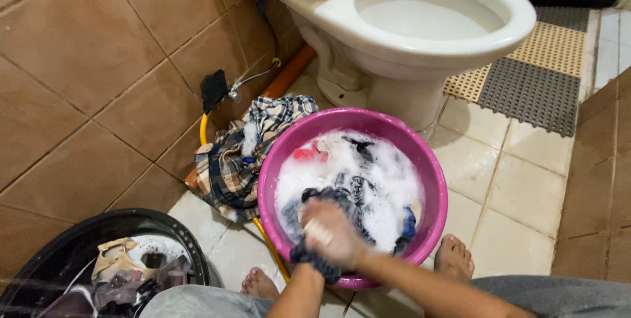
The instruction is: The person washes clothes by hand in a pink basin filled with soapy water, scrubbing individual garments with a bar of soap, rinsing them, and placing them in a separate black basin.
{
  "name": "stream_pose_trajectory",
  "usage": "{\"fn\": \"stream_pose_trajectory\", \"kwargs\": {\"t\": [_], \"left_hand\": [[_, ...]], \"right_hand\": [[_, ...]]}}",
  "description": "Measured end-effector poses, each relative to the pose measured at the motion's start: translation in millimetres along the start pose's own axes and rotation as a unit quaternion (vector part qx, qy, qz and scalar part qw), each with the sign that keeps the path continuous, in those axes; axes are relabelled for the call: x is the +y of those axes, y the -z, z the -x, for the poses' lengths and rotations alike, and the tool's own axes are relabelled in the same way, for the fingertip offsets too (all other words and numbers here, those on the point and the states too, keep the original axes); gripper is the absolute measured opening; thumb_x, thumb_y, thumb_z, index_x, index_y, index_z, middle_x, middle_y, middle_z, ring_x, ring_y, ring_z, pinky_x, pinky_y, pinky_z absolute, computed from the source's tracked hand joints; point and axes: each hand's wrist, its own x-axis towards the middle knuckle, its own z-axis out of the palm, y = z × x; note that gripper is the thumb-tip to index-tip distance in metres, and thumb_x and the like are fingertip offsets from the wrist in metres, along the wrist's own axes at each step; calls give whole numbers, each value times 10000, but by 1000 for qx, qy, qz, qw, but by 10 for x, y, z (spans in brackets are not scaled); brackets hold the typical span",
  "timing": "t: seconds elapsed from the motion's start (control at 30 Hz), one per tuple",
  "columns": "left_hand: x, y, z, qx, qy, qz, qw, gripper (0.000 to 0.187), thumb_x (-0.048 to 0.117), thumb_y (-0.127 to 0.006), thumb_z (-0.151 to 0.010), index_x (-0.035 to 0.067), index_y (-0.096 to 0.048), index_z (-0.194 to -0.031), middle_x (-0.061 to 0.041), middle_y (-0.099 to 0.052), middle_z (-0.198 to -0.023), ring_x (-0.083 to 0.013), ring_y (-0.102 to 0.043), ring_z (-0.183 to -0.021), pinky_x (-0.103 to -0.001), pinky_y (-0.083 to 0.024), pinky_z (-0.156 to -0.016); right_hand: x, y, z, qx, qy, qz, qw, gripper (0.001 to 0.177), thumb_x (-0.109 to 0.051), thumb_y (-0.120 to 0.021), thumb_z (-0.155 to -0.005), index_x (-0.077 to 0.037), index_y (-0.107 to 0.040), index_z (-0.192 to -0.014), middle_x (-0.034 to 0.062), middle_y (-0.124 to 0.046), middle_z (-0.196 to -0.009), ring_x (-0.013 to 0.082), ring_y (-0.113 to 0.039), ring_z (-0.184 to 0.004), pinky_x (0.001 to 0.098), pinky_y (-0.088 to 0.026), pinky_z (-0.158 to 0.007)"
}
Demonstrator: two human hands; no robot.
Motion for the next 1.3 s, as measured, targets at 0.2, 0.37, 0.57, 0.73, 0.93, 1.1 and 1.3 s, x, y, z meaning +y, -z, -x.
{"fn": "stream_pose_trajectory", "kwargs": {"t": [0.2,0.37,0.57,0.73,0.93,1.1,1.3], "left_hand": [[-148,-66,-229,72,13,-55,996,395,416,-516,-1053,68,-658,-1173,-86,-724,-1086,-243,-700,-972,-411,-561,-929],[245,115,-39,45,2,19,999,386,393,-520,-1054,60,-660,-1189,-87,-725,-1095,-241,-696,-980,-407,-557,-934],[-237,-44,-180,149,39,-107,982,376,365,-525,-1055,50,-662,-1209,-88,-727,-1106,-239,-691,-990,-402,-553,-939],[306,137,-360,132,-10,-60,989,369,342,-530,-1056,42,-663,-1225,-89,-729,-1115,-237,-687,-998,-398,-549,-943],[146,-934,-430,84,-12,-160,983,362,314,-535,-1057,32,-665,-1244,-90,-730,-1126,-234,-683,-1007,-393,-545,-948],[238,-2206,-264,-15,8,-202,979,349,304,-539,-1037,54,-659,-1248,-91,-728,-1138,-242,-679,-1012,-424,-543,-949],[683,-2362,-99,124,-49,-243,961,501,495,-566,-912,42,-661,-1102,-193,-735,-1014,-334,-717,-945,-519,-568,-920]], "right_hand": [[255,-41,165,124,-313,-163,927,364,-244,-662,-855,-21,-579,-1130,206,-632,-1038,379,-626,-1000,527,-506,-889],[-150,-309,381,72,74,23,994,322,-283,-691,-782,-150,-615,-1066,151,-646,-1192,367,-588,-1237,506,-422,-1090],[1122,-58,410,192,-352,3,916,350,-210,-575,-912,-46,-642,-1214,180,-660,-1211,337,-638,-1141,419,-497,-1033],[138,-365,402,79,-332,-29,940,489,-342,-522,-950,-21,-578,-1315,203,-635,-1274,324,-585,-1221,395,-428,-1089],[861,-13,221,261,-316,-189,893,594,-411,-478,-1013,20,-514,-1419,155,-557,-1428,255,-474,-1372,346,-311,-1173],[1641,504,517,-21,-329,-298,896,544,-370,-541,-992,-12,-587,-1400,79,-661,-1354,212,-581,-1255,329,-409,-1125],[1565,1078,140,-10,-391,-483,784,296,-262,-731,-872,-133,-604,-1107,-13,-599,-893,142,-593,-816,355,-511,-722]]}}
